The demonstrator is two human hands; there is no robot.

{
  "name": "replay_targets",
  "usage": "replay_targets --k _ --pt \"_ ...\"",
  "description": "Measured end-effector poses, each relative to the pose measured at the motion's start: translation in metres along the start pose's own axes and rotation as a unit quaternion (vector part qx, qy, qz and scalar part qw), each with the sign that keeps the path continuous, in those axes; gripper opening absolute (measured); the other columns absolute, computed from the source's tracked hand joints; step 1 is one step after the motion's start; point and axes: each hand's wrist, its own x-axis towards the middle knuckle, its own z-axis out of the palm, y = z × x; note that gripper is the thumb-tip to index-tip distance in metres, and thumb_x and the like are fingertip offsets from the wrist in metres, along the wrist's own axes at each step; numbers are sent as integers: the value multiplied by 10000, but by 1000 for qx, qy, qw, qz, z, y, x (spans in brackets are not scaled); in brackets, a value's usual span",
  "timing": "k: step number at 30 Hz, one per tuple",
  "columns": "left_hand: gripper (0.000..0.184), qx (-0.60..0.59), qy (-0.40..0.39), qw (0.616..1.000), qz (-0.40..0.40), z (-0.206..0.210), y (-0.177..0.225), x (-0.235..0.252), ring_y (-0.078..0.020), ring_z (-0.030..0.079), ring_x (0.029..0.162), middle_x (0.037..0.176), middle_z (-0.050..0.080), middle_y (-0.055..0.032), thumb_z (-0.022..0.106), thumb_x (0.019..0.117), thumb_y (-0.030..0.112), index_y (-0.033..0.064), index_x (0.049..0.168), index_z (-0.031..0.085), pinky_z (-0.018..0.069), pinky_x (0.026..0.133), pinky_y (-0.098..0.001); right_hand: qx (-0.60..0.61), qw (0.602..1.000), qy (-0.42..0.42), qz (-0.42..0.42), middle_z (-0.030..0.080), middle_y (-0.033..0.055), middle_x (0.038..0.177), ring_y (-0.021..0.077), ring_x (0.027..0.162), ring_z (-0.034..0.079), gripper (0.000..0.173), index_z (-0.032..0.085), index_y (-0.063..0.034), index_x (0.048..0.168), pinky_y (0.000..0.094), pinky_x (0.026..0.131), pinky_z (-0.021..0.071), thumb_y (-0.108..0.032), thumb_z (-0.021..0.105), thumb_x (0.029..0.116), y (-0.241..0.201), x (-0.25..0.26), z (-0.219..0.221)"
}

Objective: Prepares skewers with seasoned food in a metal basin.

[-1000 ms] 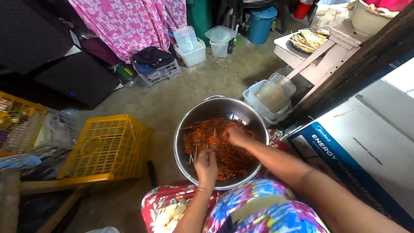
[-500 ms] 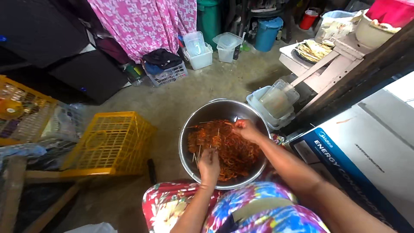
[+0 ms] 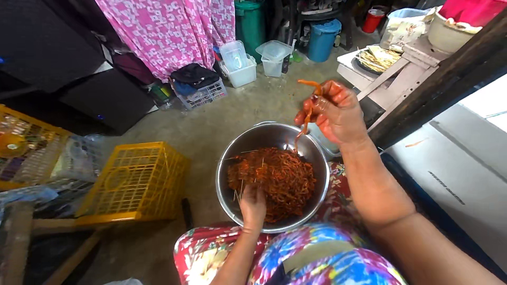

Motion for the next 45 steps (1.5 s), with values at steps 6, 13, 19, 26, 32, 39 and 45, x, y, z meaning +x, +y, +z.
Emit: replay_targets --k 6,13,19,26,32,39,45 --pt "181 -10 7 999 41 1 -8 1 -26 543 574 712 606 0 530 998 75 -39 1070 650 490 574 -216 -136 972 -35 187 712 82 894 151 692 681 178 667 10 1103 336 667 615 47 582 952 62 -51 -18" --pt "163 -12 -31 998 59 1 -4 -4 32 536 579 734 656 18 561 978 61 -28 1048 678 464 569 -158 -6 916 131 380 675 85 944 175 829 674 140 630 64 1087 368 812 595 39 530 992 156 -100 -31" --pt "164 34 -112 991 69 2 -3 -5 17 597 622 755 700 7 592 955 88 4 1030 711 510 616 -186 76 886 180 421 649 78 874 195 748 665 108 585 12 1075 385 736 605 27 504 1005 155 -96 -33" --pt "153 45 -126 989 60 3 -4 -4 22 578 602 733 690 17 597 952 90 20 1021 715 495 605 -185 65 882 191 426 651 103 979 182 763 656 192 592 34 1115 340 721 597 112 572 940 158 -99 -34" --pt "152 63 -134 988 46 2 -3 -4 7 591 616 748 697 16 602 964 100 30 1029 719 500 619 -199 34 889 195 413 671 90 919 161 736 659 170 618 39 1065 315 700 592 108 629 911 156 -102 -28" --pt "163 59 -130 989 45 1 0 -5 -2 568 591 737 682 9 592 967 104 22 1037 714 495 607 -212 51 877 206 431 647 75 927 147 762 643 159 597 34 1089 308 727 582 91 601 941 153 -104 -18" --pt "160 60 -112 991 41 2 -1 -5 1 557 578 712 665 17 590 972 104 18 1035 709 485 592 -208 85 868 244 424 656 94 901 172 738 664 117 588 44 1096 337 718 605 60 573 982 154 -109 -9"
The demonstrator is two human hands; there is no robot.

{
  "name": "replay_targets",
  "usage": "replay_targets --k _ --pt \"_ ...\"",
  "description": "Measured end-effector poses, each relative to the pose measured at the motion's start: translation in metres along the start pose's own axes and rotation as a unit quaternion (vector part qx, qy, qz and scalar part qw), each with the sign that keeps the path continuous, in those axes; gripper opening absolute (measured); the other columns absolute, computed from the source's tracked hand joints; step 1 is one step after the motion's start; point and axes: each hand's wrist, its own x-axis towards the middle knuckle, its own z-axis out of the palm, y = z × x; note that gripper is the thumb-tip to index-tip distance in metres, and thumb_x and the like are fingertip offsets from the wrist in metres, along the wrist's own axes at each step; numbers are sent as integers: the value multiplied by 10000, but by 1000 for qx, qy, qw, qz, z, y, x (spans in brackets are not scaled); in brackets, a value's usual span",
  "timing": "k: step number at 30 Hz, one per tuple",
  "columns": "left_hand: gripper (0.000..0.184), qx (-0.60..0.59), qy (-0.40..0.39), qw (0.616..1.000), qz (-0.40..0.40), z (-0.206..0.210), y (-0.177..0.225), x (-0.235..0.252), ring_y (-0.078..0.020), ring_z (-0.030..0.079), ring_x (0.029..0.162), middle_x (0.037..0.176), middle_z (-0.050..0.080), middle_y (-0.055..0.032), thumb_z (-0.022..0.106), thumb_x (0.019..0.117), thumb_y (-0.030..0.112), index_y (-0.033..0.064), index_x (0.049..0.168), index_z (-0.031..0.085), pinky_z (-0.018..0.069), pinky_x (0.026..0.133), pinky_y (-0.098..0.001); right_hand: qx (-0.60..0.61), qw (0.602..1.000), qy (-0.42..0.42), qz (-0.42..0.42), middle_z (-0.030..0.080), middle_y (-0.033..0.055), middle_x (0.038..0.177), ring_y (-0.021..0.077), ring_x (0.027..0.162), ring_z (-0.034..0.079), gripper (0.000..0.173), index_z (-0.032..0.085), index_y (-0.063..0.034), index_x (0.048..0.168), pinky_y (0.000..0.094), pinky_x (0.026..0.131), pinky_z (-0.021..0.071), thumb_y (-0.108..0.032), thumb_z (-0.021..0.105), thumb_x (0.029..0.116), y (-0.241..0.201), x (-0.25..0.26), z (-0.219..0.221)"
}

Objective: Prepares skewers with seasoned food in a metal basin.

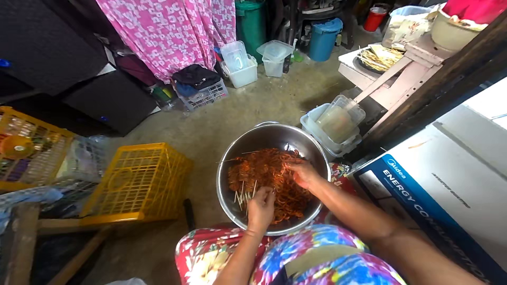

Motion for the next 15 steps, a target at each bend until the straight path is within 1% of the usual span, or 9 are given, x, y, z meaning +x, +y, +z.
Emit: replay_targets --k 4,6,9,11,14,15 --pt "156 -1 5 1000 -1 0 0 0 4 555 584 719 666 14 591 973 100 13 1033 705 480 595 -204 -13 1000 -11 2 661 93 917 174 762 669 115 596 42 1096 346 735 604 55 577 983 1 -3 1" --pt "153 -3 5 1000 5 0 0 0 10 565 592 724 671 16 594 971 102 15 1031 706 488 603 -197 -13 1000 -14 9 663 85 897 171 754 671 109 593 38 1100 338 722 602 37 567 995 2 -4 2" --pt "158 -9 5 1000 17 0 -1 1 10 573 593 731 682 15 602 967 108 16 1029 714 494 601 -196 -3 999 -10 40 645 74 849 164 717 662 79 554 9 1104 322 691 597 -19 528 1034 -1 -3 3" --pt "155 -11 7 1000 20 0 -1 0 15 573 597 735 682 17 603 963 104 16 1027 714 495 605 -191 5 998 -15 60 640 79 855 168 718 657 96 537 -1 1127 324 687 592 -46 520 1044 -2 -2 2" --pt "149 -15 7 1000 19 0 -2 0 24 576 602 736 684 20 600 959 92 14 1018 713 492 604 -179 -13 997 -33 74 639 78 912 161 767 648 120 540 -12 1148 333 711 578 -54 532 1036 -1 -3 1" --pt "149 -15 7 1000 16 0 -1 0 24 577 606 739 686 19 601 960 93 13 1018 712 491 607 -179 -29 996 -39 76 637 77 954 156 808 649 132 541 -17 1155 335 741 576 -47 546 1027 -1 -5 1"
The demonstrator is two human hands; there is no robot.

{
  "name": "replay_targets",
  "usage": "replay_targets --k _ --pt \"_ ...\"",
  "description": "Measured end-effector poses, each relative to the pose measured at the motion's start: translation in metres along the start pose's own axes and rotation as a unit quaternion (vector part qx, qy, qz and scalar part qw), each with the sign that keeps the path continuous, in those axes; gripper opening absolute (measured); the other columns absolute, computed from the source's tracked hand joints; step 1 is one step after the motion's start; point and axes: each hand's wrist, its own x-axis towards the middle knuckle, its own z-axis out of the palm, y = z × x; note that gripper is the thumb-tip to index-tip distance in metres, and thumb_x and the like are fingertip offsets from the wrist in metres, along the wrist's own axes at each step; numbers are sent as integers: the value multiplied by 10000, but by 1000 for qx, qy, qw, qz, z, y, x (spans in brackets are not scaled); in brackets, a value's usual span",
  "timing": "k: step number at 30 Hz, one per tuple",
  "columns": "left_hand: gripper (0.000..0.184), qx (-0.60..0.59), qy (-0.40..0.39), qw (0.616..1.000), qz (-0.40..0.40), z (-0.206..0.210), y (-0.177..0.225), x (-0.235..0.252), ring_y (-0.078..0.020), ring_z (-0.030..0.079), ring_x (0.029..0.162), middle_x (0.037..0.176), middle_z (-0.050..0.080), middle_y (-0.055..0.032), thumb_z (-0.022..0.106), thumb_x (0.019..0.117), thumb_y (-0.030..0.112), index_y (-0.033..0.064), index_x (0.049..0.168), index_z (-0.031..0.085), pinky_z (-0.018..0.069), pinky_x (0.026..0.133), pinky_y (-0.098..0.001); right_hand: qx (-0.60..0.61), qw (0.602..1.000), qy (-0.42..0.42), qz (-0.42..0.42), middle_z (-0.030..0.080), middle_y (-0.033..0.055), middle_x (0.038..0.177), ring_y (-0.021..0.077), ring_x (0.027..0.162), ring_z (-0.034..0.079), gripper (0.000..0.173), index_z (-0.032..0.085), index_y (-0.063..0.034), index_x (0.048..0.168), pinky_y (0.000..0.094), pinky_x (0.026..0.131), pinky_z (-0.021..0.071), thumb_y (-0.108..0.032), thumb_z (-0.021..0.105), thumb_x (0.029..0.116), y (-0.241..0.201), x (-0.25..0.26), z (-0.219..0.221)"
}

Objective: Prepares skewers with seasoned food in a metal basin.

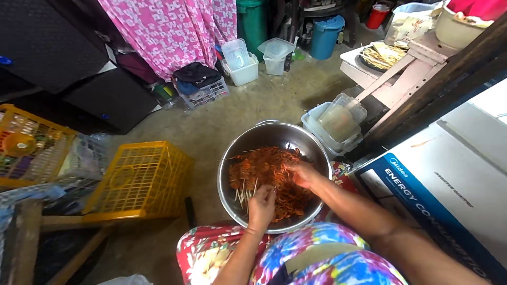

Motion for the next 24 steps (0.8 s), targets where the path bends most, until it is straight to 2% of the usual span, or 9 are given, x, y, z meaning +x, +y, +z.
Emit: replay_targets --k 2,5,8,11,14,17,22,24 --pt "150 -1 0 1000 -3 -1 1 0 25 580 612 741 689 18 602 965 100 15 1024 710 492 613 -180 -48 999 -12 1 638 66 988 139 857 643 128 557 -23 1132 331 782 564 -33 582 1007 1 -3 2" --pt "147 -11 18 1000 -2 -1 1 1 29 568 605 732 678 15 594 971 83 4 1029 704 482 602 -169 -144 987 -55 -44 669 44 930 116 835 646 63 634 -1 1035 310 790 558 1 624 973 5 1 -2" --pt "154 -17 66 998 0 -1 0 2 30 556 603 736 674 -2 581 972 56 -28 1032 695 474 596 -164 -230 965 -79 -102 690 85 1001 127 880 651 226 667 59 1105 311 822 560 68 669 879 1 9 -14" --pt "141 -26 65 997 -16 -3 0 4 24 543 597 737 664 -2 587 976 49 -29 1028 691 467 591 -168 -133 986 -29 -97 663 102 1022 169 864 650 220 624 50 1132 344 789 570 82 604 915 -5 13 -20" --pt "134 -26 14 999 -21 -2 1 4 15 535 567 705 653 20 599 970 65 -2 1026 701 465 569 -184 -13 996 5 -85 638 102 994 207 842 658 198 570 23 1130 401 787 595 88 553 943 -6 16 -18" --pt "137 -6 -24 999 -26 -1 1 3 -10 581 600 731 685 8 606 973 82 17 1028 713 501 610 -221 -23 995 31 -93 641 87 1027 163 844 627 232 597 -3 1114 339 724 555 94 607 903 -2 19 -19" --pt "144 1 -45 998 -41 -4 2 5 -57 648 682 813 724 -29 612 980 88 23 1049 720 554 698 -277 -76 989 27 -122 667 86 1016 136 826 636 232 635 17 1077 294 697 553 105 663 864 -4 19 -18" --pt "141 -1 -52 998 -42 -5 3 5 -46 628 656 791 713 -17 612 979 88 27 1048 719 538 673 -259 -95 988 17 -120 670 73 981 124 807 634 206 638 13 1056 283 690 547 103 668 873 -6 16 -17"
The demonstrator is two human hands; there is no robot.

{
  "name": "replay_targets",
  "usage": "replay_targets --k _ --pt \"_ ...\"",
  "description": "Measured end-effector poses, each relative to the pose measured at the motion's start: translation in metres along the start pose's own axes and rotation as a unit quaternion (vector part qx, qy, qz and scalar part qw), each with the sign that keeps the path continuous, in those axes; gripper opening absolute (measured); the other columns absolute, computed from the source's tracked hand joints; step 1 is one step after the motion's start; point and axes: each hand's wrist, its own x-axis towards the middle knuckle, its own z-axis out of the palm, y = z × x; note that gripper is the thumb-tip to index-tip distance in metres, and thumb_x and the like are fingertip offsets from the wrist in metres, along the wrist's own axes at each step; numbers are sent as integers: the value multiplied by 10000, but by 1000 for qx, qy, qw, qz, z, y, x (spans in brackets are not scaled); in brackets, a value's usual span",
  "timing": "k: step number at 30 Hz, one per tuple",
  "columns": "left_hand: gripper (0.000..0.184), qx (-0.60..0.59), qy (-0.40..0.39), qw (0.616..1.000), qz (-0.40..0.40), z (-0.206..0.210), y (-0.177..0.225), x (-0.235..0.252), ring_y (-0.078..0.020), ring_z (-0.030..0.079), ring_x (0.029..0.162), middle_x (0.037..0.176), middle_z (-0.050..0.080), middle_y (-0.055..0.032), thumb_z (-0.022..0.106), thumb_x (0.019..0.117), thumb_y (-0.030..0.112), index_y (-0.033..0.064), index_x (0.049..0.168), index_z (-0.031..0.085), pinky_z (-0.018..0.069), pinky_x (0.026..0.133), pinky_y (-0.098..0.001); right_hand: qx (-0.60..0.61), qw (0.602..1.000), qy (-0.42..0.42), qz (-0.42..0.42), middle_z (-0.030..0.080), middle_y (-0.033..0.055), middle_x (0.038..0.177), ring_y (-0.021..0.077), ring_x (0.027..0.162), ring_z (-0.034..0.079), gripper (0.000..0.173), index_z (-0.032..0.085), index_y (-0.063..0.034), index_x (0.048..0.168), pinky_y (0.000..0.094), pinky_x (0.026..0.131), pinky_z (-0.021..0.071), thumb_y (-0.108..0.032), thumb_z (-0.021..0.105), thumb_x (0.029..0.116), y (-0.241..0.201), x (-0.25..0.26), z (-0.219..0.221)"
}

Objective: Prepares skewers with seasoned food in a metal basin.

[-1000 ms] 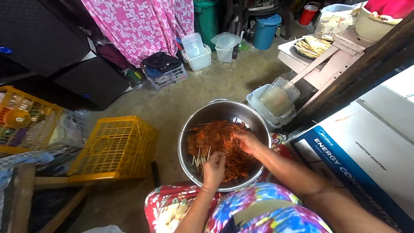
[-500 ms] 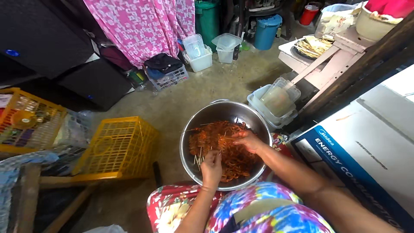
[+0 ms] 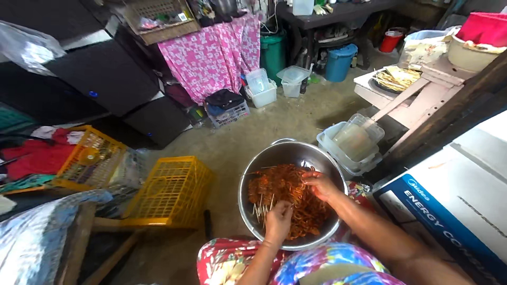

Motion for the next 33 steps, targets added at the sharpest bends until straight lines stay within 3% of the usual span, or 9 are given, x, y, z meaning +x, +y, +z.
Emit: replay_targets --k 6,12,17,18,20,22,25,28,33 --pt "142 -7 -3 1000 -2 0 0 0 -33 603 630 764 698 -9 603 980 83 28 1045 716 521 653 -242 -56 998 -17 6 698 51 947 76 744 624 128 689 14 1052 230 613 509 41 668 928 0 -3 1" --pt "143 -16 -2 1000 9 1 -1 -1 -42 637 677 804 716 -18 604 974 80 24 1041 718 543 691 -251 -141 985 -87 -42 705 23 965 43 814 632 111 698 9 1043 224 701 521 17 629 957 -1 -6 -4" --pt "138 -10 0 1000 8 2 -1 -1 -26 610 643 768 701 0 605 979 90 29 1033 717 525 661 -236 -169 970 -140 -103 715 37 986 58 917 659 101 714 31 999 260 864 558 39 640 932 5 -8 -4" --pt "136 -10 6 1000 6 2 -1 -2 -24 604 638 763 696 2 606 983 90 27 1036 714 519 656 -235 -167 970 -144 -105 717 52 1022 69 938 665 128 710 40 1037 268 882 561 45 644 927 6 -9 -3" --pt "137 -21 43 999 10 3 -1 -2 -19 604 638 759 696 -5 614 980 89 10 1036 711 519 651 -229 -163 968 -164 -94 693 114 1156 108 971 673 367 616 77 1265 298 899 572 78 654 900 4 -11 -2" --pt "136 -43 90 995 17 3 -1 -2 -3 596 635 764 691 -14 605 980 65 -17 1037 698 513 639 -204 -167 971 -155 -77 702 116 1068 126 892 691 528 525 79 1371 326 857 596 92 681 867 3 -9 -3" --pt "135 -59 118 991 18 3 -4 -1 9 536 576 730 651 4 584 983 47 -26 1026 689 471 575 -183 -99 991 -81 -46 674 110 1052 136 852 658 408 576 68 1296 315 792 577 90 632 892 2 -4 -4" --pt "128 -58 71 995 29 3 -4 -2 20 549 574 714 661 28 595 965 53 -4 1017 697 474 571 -174 56 998 -15 0 666 133 1036 214 835 687 262 559 52 1230 381 763 607 74 538 969 -1 0 -3" --pt "139 -41 25 998 46 5 -3 -3 32 566 582 724 686 33 600 949 64 12 1011 713 482 579 -166 105 994 10 -5 655 101 1008 178 824 654 222 595 27 1116 351 763 584 117 556 917 0 3 -4"
